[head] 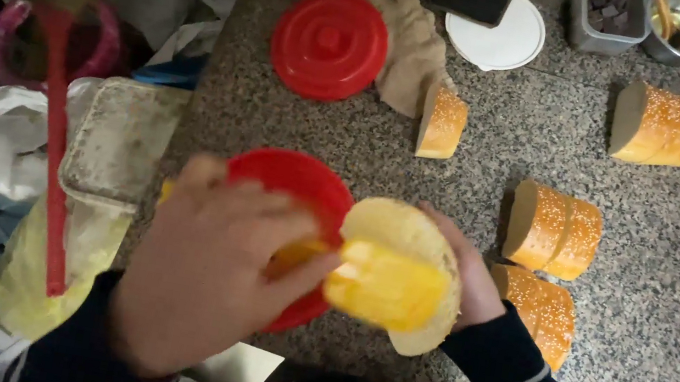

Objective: Spreading a liquid coating onto multiple slices of bread using a spatula in a bakery setting.

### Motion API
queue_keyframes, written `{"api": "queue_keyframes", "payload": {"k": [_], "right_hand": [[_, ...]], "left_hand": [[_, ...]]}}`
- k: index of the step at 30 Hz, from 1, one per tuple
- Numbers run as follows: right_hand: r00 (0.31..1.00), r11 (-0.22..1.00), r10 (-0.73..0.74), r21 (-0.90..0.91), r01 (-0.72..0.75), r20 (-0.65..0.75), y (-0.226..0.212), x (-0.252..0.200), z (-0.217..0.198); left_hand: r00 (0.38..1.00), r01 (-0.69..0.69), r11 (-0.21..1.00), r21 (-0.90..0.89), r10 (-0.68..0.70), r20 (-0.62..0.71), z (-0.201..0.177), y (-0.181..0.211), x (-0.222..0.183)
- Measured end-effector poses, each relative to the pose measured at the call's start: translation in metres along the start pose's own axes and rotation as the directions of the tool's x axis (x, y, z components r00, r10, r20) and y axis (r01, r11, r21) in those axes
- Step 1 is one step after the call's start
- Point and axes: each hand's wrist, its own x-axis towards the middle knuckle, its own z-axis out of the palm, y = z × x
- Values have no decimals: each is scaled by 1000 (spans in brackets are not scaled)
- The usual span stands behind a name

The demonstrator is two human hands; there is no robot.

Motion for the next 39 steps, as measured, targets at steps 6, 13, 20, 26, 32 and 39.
{"api": "queue_keyframes", "payload": {"k": [6, 13, 20, 26, 32, 39], "right_hand": [[982, 953, 187, 241, -185, 14, -13, -5, -10], [979, 950, 203, 240, -200, 16, -7, -13, 2], [933, 980, -185, -134, 150, -310, 16, 15, 0], [750, 664, -658, -526, 532, -72, 92, 60, -65], [785, 120, -619, -989, 91, -3, 105, 49, -79], [845, -247, -534, -948, -198, -37, 92, 74, -47]], "left_hand": [[952, 300, 953, -33, -296, 82, -12, -11, -21], [970, 170, 974, 152, -138, -198, 16, -22, -11], [908, 398, 904, 158, -363, -211, 28, -51, -50], [875, 480, 876, 44, -474, -101, 44, -63, -72], [859, 510, 856, 88, -512, 4, 48, -70, -83], [849, 367, 840, 401, -478, 225, 71, -41, -53]]}}
